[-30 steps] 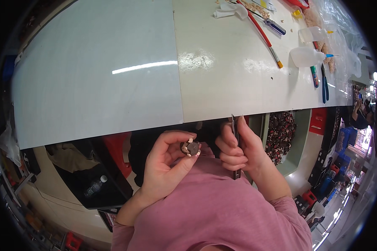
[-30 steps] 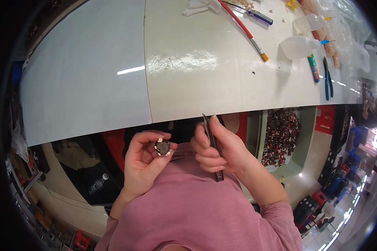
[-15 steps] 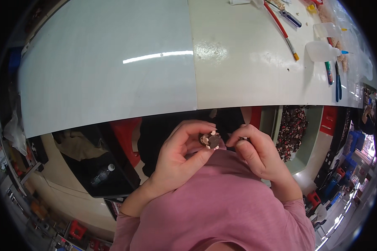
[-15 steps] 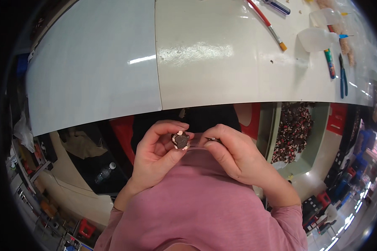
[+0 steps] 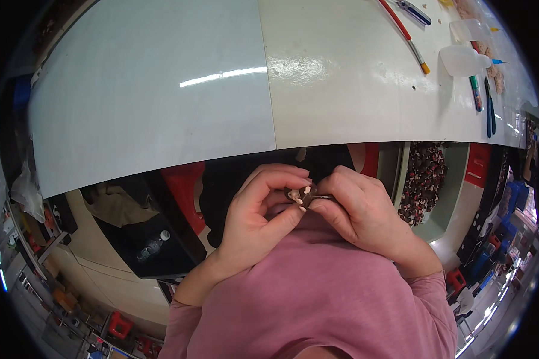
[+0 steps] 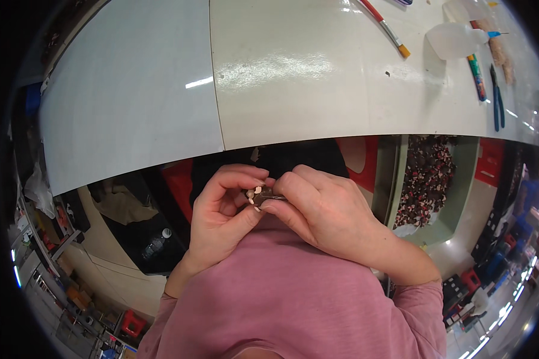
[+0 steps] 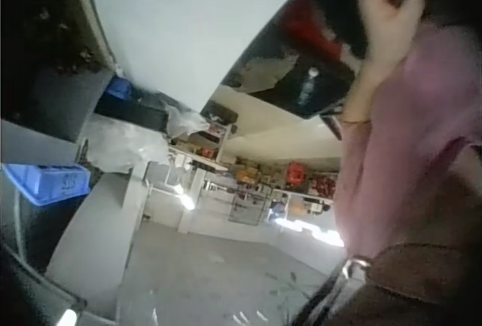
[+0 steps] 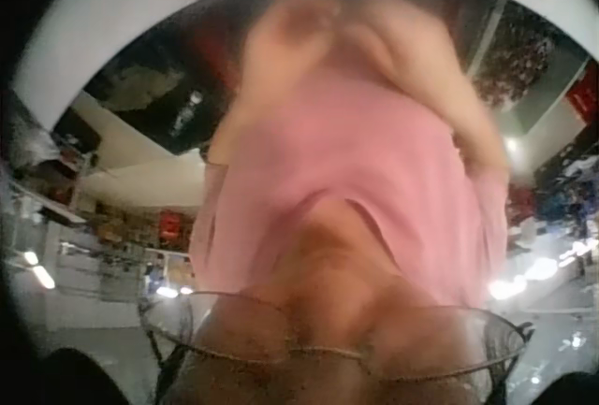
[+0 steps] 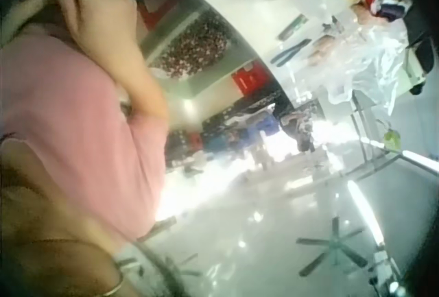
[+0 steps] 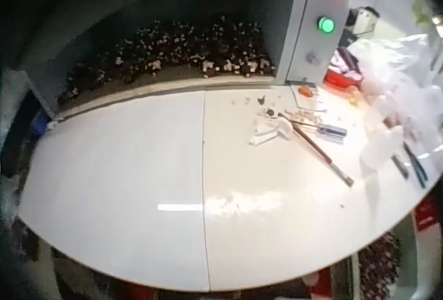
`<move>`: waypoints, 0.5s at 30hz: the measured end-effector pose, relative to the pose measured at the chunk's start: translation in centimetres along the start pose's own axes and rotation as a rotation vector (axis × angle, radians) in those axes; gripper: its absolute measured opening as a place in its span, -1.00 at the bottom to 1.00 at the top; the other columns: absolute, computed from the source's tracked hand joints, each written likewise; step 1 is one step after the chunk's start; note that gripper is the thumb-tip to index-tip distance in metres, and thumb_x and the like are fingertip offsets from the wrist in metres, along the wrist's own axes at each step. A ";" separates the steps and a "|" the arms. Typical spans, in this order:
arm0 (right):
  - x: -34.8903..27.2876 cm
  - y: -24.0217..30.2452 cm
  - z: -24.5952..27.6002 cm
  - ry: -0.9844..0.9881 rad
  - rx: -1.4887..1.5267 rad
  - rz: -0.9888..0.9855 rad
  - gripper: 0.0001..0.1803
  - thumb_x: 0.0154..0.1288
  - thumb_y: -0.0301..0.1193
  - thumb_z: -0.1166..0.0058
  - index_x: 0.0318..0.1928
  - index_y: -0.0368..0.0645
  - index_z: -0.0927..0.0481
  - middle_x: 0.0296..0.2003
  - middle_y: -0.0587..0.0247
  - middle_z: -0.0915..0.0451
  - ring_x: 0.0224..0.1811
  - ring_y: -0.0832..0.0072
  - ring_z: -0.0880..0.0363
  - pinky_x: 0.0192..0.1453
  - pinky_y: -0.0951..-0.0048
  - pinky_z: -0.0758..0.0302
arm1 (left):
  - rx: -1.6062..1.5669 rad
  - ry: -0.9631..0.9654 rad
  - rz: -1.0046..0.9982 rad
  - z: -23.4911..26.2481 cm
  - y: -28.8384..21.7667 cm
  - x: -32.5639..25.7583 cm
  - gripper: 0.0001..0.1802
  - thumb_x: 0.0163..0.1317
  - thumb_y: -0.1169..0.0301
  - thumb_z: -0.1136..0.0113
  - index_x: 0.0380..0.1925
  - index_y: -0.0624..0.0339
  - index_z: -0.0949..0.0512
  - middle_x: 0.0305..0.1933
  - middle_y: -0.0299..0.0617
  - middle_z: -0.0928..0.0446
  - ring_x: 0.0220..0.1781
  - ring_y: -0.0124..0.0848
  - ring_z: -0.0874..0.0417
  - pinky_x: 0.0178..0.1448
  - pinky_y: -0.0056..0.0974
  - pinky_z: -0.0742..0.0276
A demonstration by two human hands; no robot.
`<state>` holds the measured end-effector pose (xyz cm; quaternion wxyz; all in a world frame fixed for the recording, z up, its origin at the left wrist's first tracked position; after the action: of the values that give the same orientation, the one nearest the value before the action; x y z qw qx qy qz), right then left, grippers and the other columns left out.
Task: The person applies glue to a small figurine using a squeeze bottle, attaches miniature parts to it by hand, and trims excess material with a small tool before repeating the process on other figurines.
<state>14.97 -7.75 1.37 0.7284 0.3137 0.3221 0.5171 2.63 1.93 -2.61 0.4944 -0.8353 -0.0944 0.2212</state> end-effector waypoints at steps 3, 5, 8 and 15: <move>0.1 -0.2 -0.2 -0.012 -0.013 -0.009 -0.80 0.19 -0.36 -0.15 -0.31 -0.21 -0.47 -0.48 0.15 -0.43 -0.47 0.21 -0.47 -0.42 0.30 -0.40 | 0.022 -0.006 -0.014 0.0 0.0 0.1 -0.66 0.11 0.78 -0.06 -0.09 0.32 -0.43 0.10 -0.12 -0.31 0.06 -0.42 -0.50 0.14 -0.36 -0.52; 0.1 -0.1 -0.2 -0.057 -0.061 0.033 -0.77 0.16 -0.29 -0.17 -0.33 -0.17 -0.46 -0.49 0.21 -0.42 -0.51 0.27 -0.49 -0.50 0.33 -0.43 | 0.039 -0.006 -0.026 0.1 -0.1 0.1 -0.66 0.10 0.78 -0.06 -0.10 0.32 -0.44 0.10 -0.12 -0.31 0.06 -0.42 -0.50 0.13 -0.36 -0.52; 0.2 -0.1 -0.2 -0.066 -0.059 0.035 -0.76 0.17 -0.29 -0.16 -0.34 -0.18 -0.45 -0.49 0.21 -0.41 -0.51 0.27 -0.48 -0.51 0.32 -0.42 | 0.046 -0.012 -0.026 0.1 -0.2 0.1 -0.67 0.10 0.78 -0.06 -0.11 0.32 -0.44 0.09 -0.12 -0.31 0.06 -0.42 -0.50 0.13 -0.36 -0.53; 0.2 0.0 -0.6 -0.064 -0.089 0.044 -0.75 0.19 -0.29 -0.15 -0.38 -0.18 -0.42 -0.50 0.20 -0.37 -0.53 0.27 -0.45 -0.52 0.31 -0.40 | 0.057 -0.020 -0.032 0.2 -0.4 0.0 -0.67 0.10 0.78 -0.07 -0.11 0.33 -0.45 0.09 -0.11 -0.31 0.06 -0.41 -0.52 0.14 -0.36 -0.52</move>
<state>14.54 -7.51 1.00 0.7400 0.3044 0.2686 0.5363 2.58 2.27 -2.36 0.5203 -0.8172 -0.1065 0.2240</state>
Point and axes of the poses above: each hand's wrist, its own x-axis towards the middle knuckle, its own z-axis out of the back of the hand, y = z × x, the point moved 4 cm from there along x, towards the middle knuckle
